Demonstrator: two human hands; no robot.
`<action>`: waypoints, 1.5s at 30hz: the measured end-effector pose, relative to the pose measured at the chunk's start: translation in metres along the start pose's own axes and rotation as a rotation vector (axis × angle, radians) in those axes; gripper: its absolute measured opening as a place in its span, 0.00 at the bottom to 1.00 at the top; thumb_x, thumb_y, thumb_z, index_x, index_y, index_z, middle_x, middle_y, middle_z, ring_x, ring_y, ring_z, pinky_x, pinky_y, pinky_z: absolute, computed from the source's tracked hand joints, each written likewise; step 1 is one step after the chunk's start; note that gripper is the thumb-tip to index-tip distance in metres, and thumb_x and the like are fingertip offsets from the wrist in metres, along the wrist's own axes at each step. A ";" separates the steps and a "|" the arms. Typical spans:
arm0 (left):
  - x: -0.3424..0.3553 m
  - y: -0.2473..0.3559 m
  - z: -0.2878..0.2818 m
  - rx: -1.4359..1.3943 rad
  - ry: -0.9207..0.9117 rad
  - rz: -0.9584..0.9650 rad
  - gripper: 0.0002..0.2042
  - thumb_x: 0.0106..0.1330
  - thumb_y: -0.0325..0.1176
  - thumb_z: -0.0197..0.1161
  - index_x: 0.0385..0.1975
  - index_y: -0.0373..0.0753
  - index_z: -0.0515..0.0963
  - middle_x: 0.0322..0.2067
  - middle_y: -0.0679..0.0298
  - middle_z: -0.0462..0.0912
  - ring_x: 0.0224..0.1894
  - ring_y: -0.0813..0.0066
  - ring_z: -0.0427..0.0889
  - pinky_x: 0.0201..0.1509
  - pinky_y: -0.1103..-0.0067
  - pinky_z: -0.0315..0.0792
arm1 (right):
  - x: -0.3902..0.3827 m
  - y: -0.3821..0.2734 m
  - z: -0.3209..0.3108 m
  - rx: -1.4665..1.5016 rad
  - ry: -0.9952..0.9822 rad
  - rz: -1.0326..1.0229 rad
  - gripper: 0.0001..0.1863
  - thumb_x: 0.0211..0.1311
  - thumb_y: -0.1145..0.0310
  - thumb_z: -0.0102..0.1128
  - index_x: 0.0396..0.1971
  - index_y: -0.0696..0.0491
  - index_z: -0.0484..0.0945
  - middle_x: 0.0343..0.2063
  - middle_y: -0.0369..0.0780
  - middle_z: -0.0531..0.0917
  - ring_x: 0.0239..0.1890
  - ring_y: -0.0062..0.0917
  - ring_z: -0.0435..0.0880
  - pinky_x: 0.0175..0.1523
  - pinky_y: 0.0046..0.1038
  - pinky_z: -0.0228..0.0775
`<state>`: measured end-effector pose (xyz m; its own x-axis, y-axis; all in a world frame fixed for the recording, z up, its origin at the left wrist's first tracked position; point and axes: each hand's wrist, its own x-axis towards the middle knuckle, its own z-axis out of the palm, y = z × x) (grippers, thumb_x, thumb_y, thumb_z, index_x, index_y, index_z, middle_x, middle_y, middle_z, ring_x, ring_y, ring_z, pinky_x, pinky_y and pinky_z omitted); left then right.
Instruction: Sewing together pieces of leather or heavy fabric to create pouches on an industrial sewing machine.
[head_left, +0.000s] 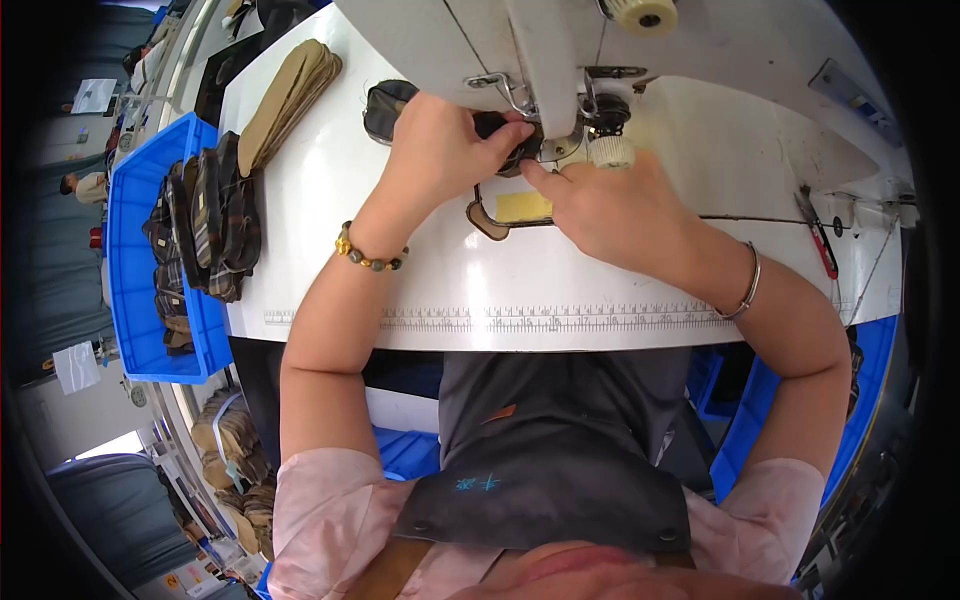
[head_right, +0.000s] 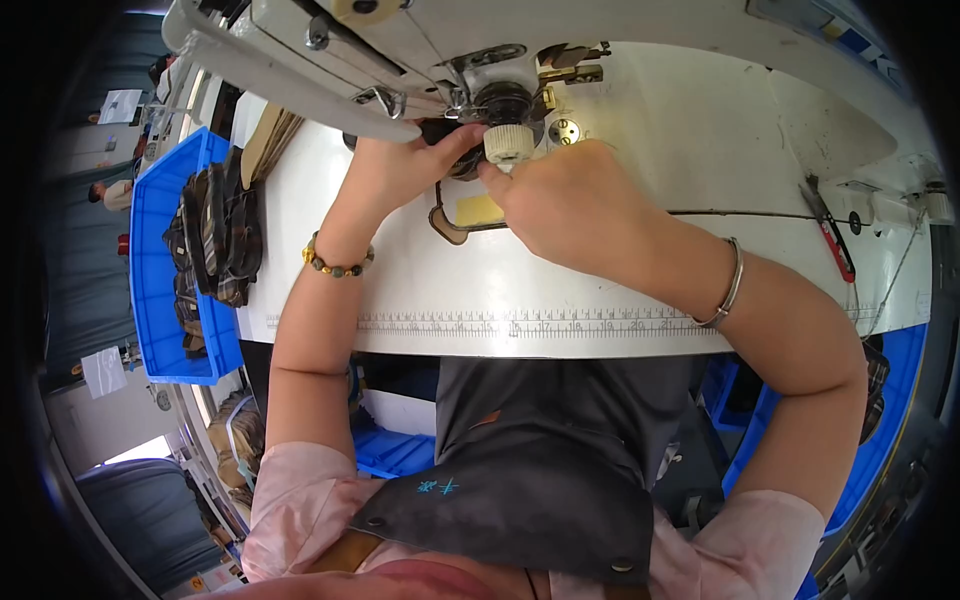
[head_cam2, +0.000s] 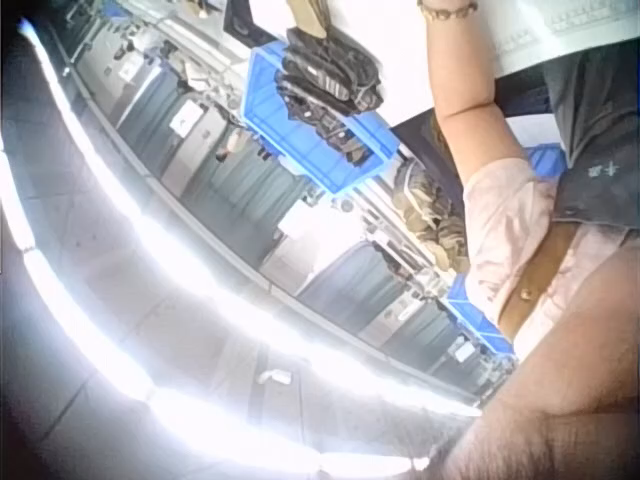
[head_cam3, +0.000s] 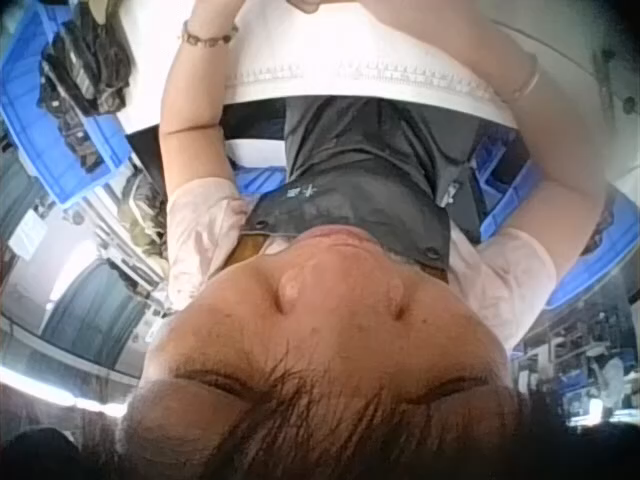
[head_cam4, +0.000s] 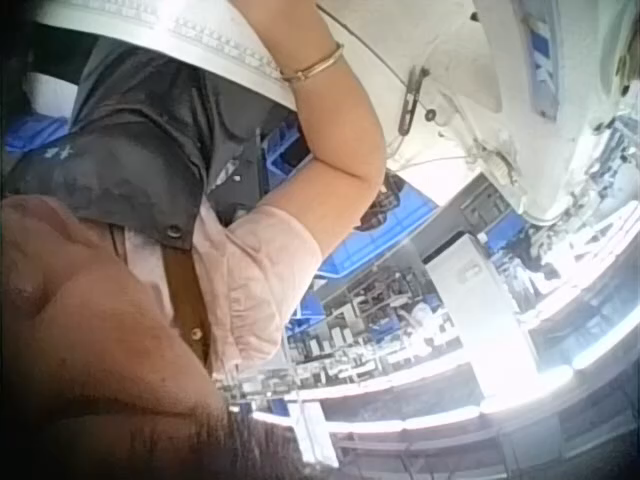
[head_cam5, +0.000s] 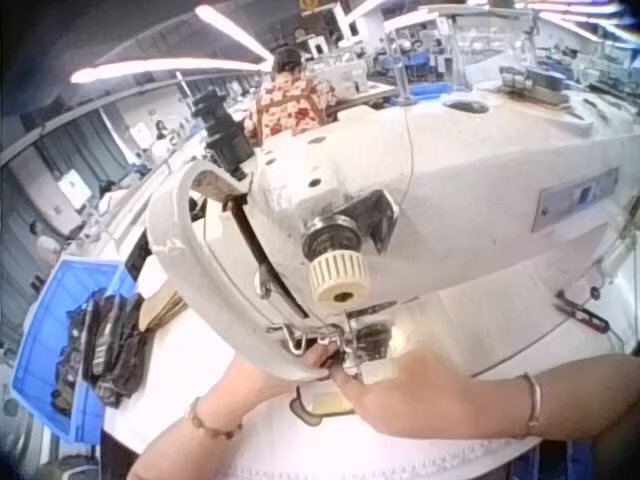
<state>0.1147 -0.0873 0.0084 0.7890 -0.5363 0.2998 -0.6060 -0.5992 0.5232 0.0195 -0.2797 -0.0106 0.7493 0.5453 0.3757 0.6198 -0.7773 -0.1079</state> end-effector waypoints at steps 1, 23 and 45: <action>-0.001 0.000 -0.001 0.010 -0.021 -0.030 0.08 0.52 0.36 0.75 0.29 0.43 0.86 0.23 0.67 0.85 0.20 0.71 0.76 0.27 0.75 0.72 | 0.000 0.000 0.000 0.000 0.000 0.000 0.17 0.54 0.72 0.59 0.45 0.56 0.83 0.17 0.36 0.80 0.18 0.27 0.82 0.21 0.30 0.71; -0.003 0.002 0.007 -0.029 0.040 0.035 0.08 0.50 0.35 0.75 0.26 0.42 0.84 0.19 0.64 0.82 0.20 0.66 0.78 0.28 0.71 0.73 | 0.003 0.003 0.008 0.201 -0.060 0.068 0.17 0.53 0.71 0.59 0.44 0.54 0.82 0.12 0.38 0.80 0.12 0.31 0.78 0.20 0.35 0.67; 0.000 0.021 0.000 0.169 -0.077 -0.173 0.10 0.53 0.38 0.71 0.31 0.40 0.86 0.20 0.59 0.84 0.22 0.60 0.82 0.28 0.69 0.75 | 0.003 0.004 0.000 0.180 -0.075 0.081 0.09 0.52 0.73 0.59 0.32 0.60 0.84 0.16 0.42 0.81 0.19 0.36 0.83 0.25 0.37 0.72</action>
<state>0.1019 -0.0993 0.0191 0.8763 -0.4570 0.1523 -0.4761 -0.7736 0.4182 0.0239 -0.2816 -0.0101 0.8093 0.5106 0.2905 0.5837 -0.7545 -0.3001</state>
